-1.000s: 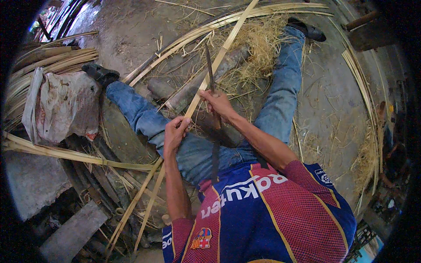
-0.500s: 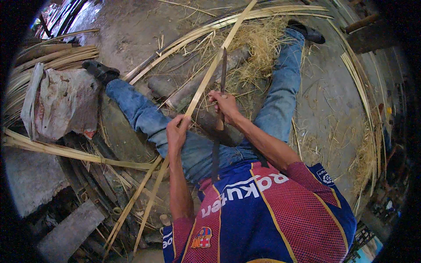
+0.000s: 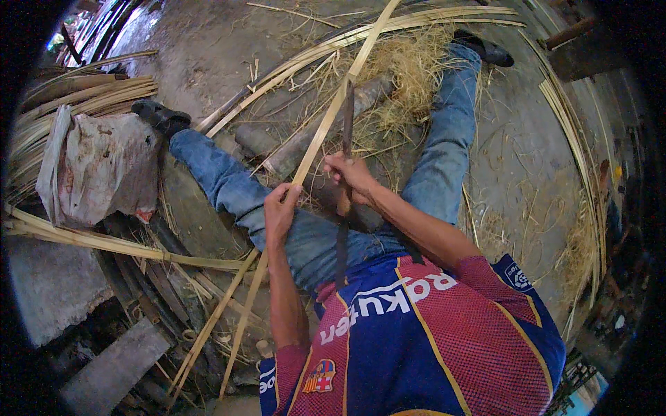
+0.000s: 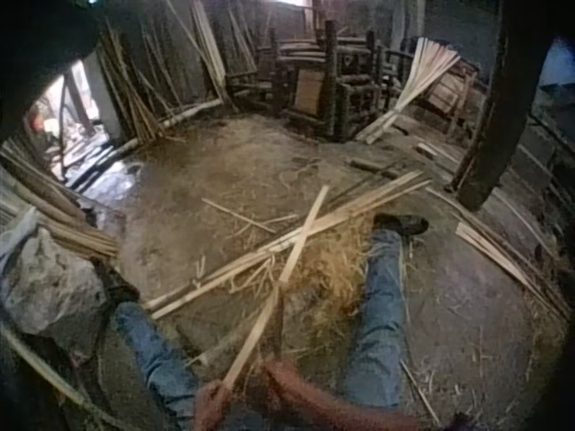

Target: The person sits on the floor and uses a knife to split long bamboo strips into thinner pieces. They repeatedly position the strip against a fixed blade and push it through to separate layers, then set the finished strips aside.

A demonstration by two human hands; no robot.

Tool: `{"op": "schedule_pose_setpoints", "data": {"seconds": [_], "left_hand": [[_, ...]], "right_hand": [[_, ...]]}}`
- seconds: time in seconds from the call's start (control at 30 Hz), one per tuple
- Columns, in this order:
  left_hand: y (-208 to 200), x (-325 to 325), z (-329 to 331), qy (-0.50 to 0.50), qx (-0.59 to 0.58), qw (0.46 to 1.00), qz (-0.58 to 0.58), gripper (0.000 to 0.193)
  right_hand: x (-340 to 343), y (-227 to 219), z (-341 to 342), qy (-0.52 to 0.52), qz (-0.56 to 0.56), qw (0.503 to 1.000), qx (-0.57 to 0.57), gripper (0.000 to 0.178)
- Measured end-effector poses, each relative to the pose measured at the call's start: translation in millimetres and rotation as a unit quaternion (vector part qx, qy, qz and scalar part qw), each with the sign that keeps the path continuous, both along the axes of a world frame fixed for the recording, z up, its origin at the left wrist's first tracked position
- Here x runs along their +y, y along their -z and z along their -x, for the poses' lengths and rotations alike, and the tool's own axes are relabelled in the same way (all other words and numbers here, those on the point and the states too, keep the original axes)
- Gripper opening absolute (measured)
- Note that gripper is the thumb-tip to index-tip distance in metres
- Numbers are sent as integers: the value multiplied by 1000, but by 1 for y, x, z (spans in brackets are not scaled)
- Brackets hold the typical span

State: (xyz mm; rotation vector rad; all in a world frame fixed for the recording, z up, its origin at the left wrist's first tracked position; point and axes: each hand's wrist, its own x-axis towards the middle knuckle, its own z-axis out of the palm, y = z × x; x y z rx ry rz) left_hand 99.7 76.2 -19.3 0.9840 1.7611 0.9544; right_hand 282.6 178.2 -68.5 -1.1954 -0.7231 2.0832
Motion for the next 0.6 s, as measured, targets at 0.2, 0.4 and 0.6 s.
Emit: {"op": "schedule_pose_setpoints", "data": {"seconds": [0.2, 0.4, 0.6], "left_hand": [[-12, 3, 6, 14, -35, 999, 38, 27], [-15, 7, 6, 19, -20, 1000, 14, 32], [-23, 79, -42, 35, -50, 998, 25, 38]], "right_hand": [[-31, -27, -42, -166, -26, 980, -107, 20], [-23, -30, -91, -196, -80, 963, -164, 26], [-13, -34, -90, -123, -52, 976, -173, 23]]}}
